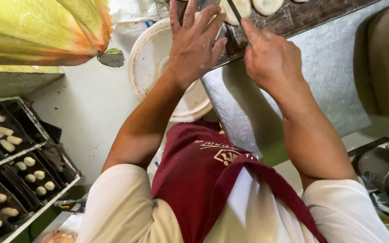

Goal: Filling dough with meat mixture, folding them, and arranging them on a baking tray

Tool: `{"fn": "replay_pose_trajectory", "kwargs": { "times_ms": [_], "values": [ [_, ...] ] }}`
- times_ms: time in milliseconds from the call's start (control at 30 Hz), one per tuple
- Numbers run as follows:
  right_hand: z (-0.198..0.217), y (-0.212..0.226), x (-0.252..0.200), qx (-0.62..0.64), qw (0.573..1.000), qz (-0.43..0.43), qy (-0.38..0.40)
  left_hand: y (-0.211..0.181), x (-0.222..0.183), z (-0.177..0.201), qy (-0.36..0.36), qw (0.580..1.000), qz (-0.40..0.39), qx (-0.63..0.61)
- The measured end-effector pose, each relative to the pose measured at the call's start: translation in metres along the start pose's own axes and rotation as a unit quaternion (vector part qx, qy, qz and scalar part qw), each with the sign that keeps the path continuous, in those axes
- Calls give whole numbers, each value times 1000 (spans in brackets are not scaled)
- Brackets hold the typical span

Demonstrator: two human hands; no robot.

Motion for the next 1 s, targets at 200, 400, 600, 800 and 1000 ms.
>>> {"fn": "replay_pose_trajectory", "kwargs": {
  "times_ms": [200, 400, 600, 800, 1000],
  "values": [
    [-10, -12, -5, 8, 999, -23, 26, 13, -1, -16, 27, 997, 64, 42],
    [3, -7, -4, 9, 993, -36, 108, 0, 12, -22, 59, 998, 21, 23],
    [4, -15, 3, 0, 999, -30, 36, -15, 26, -16, 42, 999, -1, 18],
    [22, -23, -4, -6, 982, -77, 173, 1, 30, -25, 116, 993, 38, -5],
    [21, -47, 5, -38, 996, -70, 30, -30, 55, -39, 84, 996, -35, -24]
  ]
}}
Point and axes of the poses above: each hand's wrist, its own x-axis towards the middle knuckle, its own z-axis out of the back of the hand, y = z × x, the point moved 1 cm from there along x, towards the middle knuckle, and after that the axes turned 1 degree about -y, right-handed, at the moved point
